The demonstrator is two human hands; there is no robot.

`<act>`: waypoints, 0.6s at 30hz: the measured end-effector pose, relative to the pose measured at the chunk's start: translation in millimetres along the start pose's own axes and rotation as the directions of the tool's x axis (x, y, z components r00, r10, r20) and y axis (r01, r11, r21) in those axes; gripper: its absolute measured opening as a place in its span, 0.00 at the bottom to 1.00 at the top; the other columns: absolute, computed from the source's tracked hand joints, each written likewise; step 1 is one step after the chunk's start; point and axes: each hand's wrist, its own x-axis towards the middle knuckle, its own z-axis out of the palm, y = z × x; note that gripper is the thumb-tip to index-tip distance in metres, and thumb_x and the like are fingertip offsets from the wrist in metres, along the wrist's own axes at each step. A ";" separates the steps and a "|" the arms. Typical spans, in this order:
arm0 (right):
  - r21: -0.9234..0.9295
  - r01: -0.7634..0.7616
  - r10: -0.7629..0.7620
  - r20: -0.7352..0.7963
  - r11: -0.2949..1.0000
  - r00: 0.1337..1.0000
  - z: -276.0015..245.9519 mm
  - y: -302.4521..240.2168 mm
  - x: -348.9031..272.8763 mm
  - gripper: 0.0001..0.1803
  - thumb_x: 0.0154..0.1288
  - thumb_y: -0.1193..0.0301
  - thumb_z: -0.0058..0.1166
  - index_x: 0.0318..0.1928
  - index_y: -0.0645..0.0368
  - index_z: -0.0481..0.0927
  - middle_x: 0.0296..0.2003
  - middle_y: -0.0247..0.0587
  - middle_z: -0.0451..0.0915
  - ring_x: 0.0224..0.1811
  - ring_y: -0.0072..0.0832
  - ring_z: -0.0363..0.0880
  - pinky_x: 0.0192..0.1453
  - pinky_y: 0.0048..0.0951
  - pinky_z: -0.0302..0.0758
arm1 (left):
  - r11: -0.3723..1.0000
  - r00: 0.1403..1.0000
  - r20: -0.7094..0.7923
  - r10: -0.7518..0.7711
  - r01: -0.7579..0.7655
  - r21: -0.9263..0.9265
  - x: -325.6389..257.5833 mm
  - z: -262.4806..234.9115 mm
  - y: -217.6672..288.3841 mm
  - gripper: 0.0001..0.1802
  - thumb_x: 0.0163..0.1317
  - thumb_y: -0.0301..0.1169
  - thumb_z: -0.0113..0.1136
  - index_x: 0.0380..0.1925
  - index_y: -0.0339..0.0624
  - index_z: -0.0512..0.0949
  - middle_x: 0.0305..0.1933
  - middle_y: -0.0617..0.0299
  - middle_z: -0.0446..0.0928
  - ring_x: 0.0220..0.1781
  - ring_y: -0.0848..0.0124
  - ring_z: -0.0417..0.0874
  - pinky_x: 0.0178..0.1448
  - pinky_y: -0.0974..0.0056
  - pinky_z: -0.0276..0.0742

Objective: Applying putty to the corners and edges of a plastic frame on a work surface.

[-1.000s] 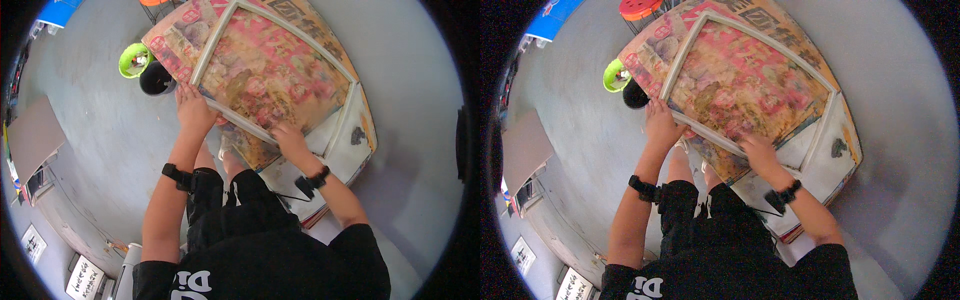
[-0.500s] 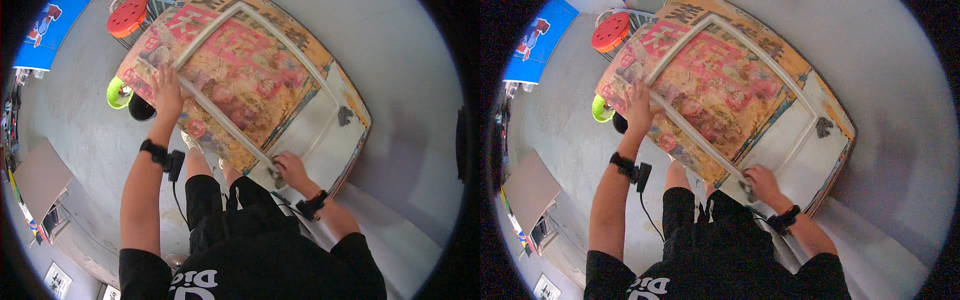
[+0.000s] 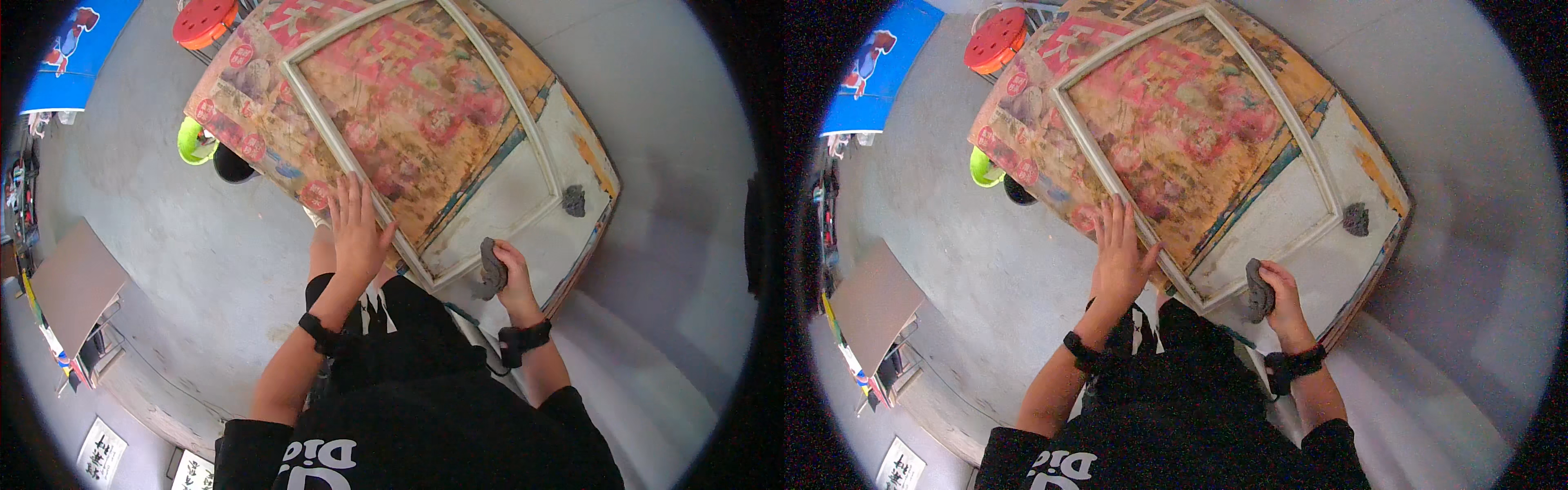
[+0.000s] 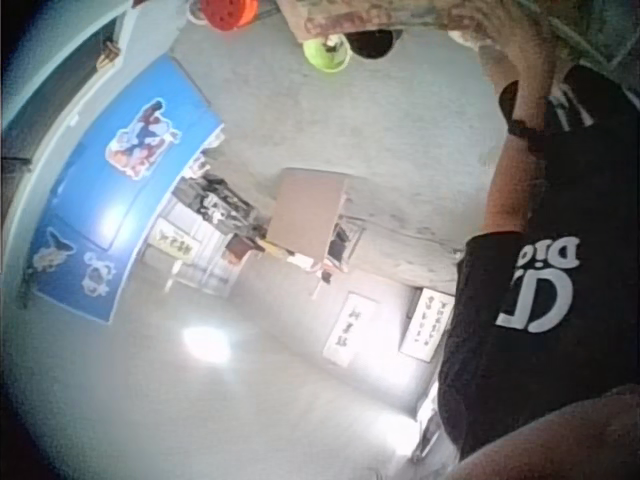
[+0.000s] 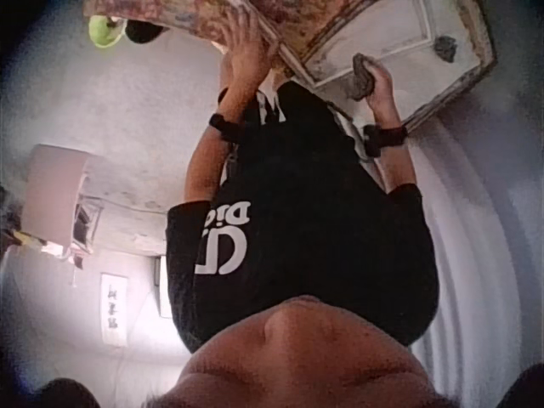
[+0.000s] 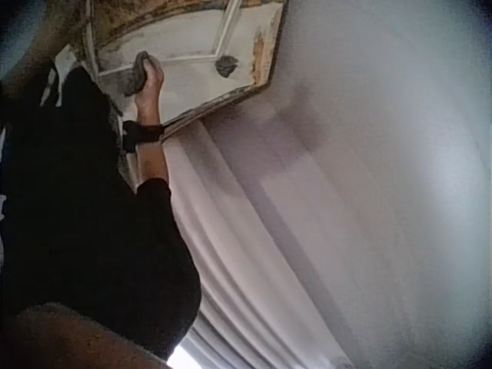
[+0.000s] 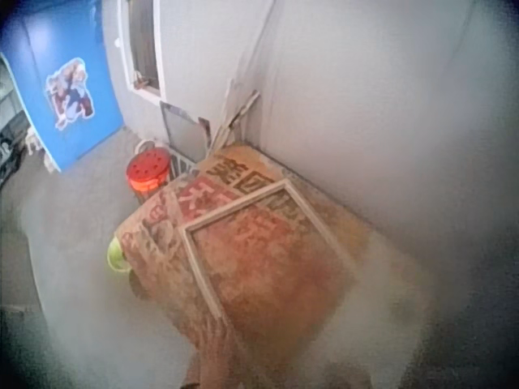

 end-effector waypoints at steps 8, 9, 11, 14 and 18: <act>0.222 -0.136 0.064 0.304 0.965 0.951 48.4 -1.5 14.6 0.18 0.67 0.65 0.54 0.53 0.61 0.76 0.42 0.38 0.80 0.40 0.26 0.79 0.44 0.28 0.77 | 0.991 0.998 0.061 0.009 -0.017 0.134 -1.6 -3.7 -1.7 0.48 0.56 0.42 0.63 0.70 0.28 0.54 0.76 0.41 0.50 0.79 0.48 0.46 0.78 0.40 0.37; -0.088 0.093 -0.065 0.278 0.992 0.958 52.9 5.0 21.6 0.16 0.66 0.67 0.57 0.50 0.62 0.78 0.40 0.37 0.80 0.40 0.26 0.79 0.44 0.28 0.77 | 0.990 0.998 0.059 0.008 -0.016 0.137 -1.7 -4.6 -3.1 0.48 0.56 0.42 0.63 0.70 0.28 0.54 0.76 0.41 0.50 0.79 0.48 0.46 0.78 0.40 0.37; -0.561 0.411 -0.267 0.323 0.719 0.908 77.6 4.2 25.8 0.12 0.62 0.70 0.61 0.44 0.63 0.81 0.37 0.38 0.82 0.40 0.31 0.81 0.45 0.30 0.77 | 0.988 0.995 0.102 -0.004 -0.012 0.154 -2.7 -4.7 -7.2 0.46 0.61 0.43 0.58 0.71 0.27 0.50 0.77 0.40 0.47 0.80 0.48 0.44 0.78 0.40 0.37; -0.709 0.569 -0.369 0.441 0.416 0.818 113.2 5.8 32.0 0.13 0.63 0.66 0.58 0.44 0.60 0.81 0.41 0.44 0.82 0.45 0.41 0.80 0.50 0.37 0.76 | 0.977 0.995 0.097 -0.011 -0.010 0.211 -5.4 -1.3 -13.1 0.46 0.60 0.41 0.57 0.71 0.27 0.50 0.77 0.41 0.48 0.80 0.48 0.44 0.79 0.40 0.37; -0.728 0.539 -0.388 0.393 0.423 0.834 140.0 22.0 38.6 0.11 0.63 0.68 0.56 0.43 0.61 0.82 0.41 0.47 0.80 0.46 0.46 0.78 0.50 0.40 0.74 | 0.977 1.000 0.027 0.009 -0.015 0.214 -5.2 6.7 -12.9 0.47 0.53 0.37 0.60 0.71 0.29 0.52 0.76 0.44 0.52 0.79 0.51 0.48 0.78 0.39 0.37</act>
